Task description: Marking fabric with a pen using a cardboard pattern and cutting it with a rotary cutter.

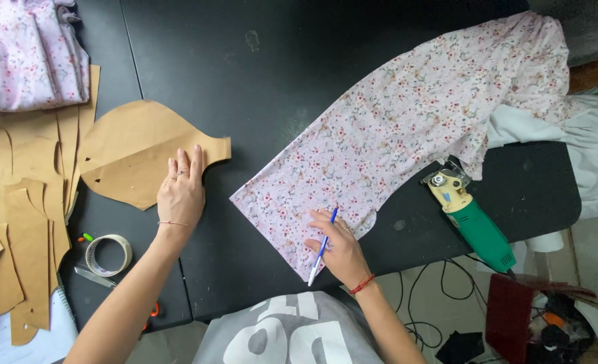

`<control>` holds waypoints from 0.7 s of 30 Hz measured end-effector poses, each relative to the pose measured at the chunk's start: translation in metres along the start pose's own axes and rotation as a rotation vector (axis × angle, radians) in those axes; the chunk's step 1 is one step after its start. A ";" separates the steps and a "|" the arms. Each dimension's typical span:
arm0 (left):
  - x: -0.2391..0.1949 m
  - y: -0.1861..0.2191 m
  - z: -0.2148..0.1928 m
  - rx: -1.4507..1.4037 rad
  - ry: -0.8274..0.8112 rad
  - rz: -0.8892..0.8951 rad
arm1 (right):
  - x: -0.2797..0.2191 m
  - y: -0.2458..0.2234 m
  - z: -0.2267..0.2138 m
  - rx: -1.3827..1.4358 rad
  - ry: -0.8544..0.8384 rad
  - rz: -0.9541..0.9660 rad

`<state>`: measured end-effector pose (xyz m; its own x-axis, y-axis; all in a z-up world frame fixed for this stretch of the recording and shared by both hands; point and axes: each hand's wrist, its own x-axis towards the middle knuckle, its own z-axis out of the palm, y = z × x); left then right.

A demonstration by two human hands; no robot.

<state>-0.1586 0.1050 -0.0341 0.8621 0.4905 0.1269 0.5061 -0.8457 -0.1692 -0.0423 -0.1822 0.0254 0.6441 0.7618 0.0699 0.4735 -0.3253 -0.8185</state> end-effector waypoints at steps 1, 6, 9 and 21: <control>-0.002 -0.006 0.004 0.002 -0.002 0.002 | 0.000 -0.004 -0.003 0.002 0.001 0.002; -0.012 -0.030 -0.016 -0.040 0.180 -0.103 | 0.005 -0.021 -0.028 0.149 0.091 0.157; -0.008 -0.004 -0.109 -0.706 0.368 -0.123 | 0.008 -0.035 -0.045 0.282 0.148 0.280; 0.094 0.103 -0.126 -1.168 -0.528 -0.009 | 0.004 0.000 -0.021 0.313 0.412 0.484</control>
<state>-0.0285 0.0370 0.0838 0.8995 0.2942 -0.3229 0.4217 -0.3916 0.8178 -0.0271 -0.1913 0.0373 0.9428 0.2778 -0.1840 -0.0791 -0.3500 -0.9334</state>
